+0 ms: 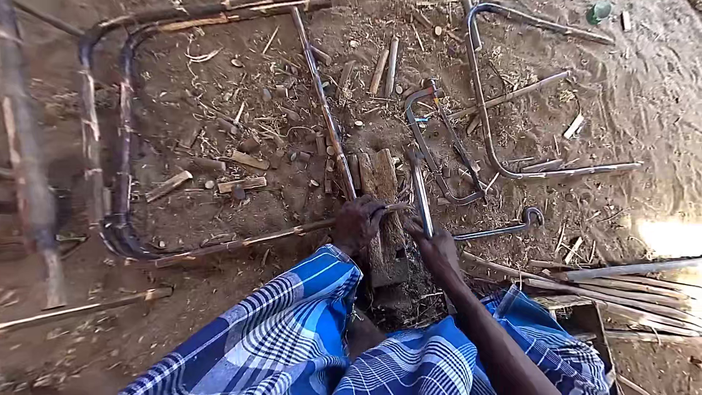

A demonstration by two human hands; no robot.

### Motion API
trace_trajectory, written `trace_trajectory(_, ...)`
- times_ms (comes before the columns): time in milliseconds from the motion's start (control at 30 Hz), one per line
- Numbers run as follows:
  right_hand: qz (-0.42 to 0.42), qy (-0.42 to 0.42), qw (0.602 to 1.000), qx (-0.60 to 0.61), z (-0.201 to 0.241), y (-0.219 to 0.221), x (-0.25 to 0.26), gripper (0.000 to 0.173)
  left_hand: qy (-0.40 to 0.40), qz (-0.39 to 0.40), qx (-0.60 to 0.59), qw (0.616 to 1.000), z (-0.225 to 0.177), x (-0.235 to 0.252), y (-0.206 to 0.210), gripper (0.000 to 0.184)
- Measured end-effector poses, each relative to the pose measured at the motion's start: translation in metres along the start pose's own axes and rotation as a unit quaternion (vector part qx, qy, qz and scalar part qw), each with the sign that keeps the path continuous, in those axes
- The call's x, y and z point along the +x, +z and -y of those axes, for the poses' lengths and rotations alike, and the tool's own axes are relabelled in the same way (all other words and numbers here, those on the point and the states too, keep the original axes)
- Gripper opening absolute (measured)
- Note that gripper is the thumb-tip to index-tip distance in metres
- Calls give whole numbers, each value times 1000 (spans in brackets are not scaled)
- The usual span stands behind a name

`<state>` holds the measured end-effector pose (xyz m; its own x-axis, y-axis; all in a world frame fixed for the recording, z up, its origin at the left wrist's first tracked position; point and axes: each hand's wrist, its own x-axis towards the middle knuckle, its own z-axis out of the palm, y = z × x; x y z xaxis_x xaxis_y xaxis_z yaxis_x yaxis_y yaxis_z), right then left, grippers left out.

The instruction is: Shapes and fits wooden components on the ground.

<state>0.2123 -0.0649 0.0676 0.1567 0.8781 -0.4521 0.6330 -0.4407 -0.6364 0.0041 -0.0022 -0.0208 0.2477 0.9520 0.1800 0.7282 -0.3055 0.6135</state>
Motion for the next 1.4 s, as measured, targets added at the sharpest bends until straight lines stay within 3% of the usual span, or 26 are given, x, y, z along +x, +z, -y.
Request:
trace_trajectory(133,-61,59,996,37,8,34,72,37,-5,5,-2,1000,3,3,0,22)
trace_trajectory(267,-69,89,984,135,3,47,83,24,18,17,-28,999,10,-1,-2,21)
trace_trajectory(400,-75,99,979,160,2,49,82,27,-4,69,31,997,19,-19,-31,46)
trace_trajectory(467,-90,104,981,139,3,50,83,26,-68,130,121,982,20,-27,-48,50)
trace_trajectory(533,-100,96,984,110,4,50,82,25,-127,236,205,941,18,-24,-59,48)
trace_trajectory(667,-84,76,989,98,4,46,82,20,-195,365,204,887,13,2,-69,30)
trace_trajectory(900,-63,59,987,138,3,43,85,23,-193,336,250,887,6,5,-66,33)
trace_trajectory(1000,12,-15,994,112,-5,18,40,50,-206,341,254,881,1,4,-65,36)
trace_trajectory(1100,63,-103,990,72,-48,2,-12,70,-220,340,246,881,0,7,-68,37)
trace_trajectory(1167,97,-79,992,26,-71,0,-27,69,-219,338,245,882,1,6,-66,38)
trace_trajectory(1233,113,-53,992,15,-67,-10,-44,66,-215,335,243,885,0,5,-66,38)
trace_trajectory(1367,19,-252,963,93,-32,-30,-73,66,-221,341,242,881,2,5,-66,37)
trace_trajectory(1400,9,-259,963,78,-39,-25,-71,66,-215,337,247,883,2,3,-64,37)
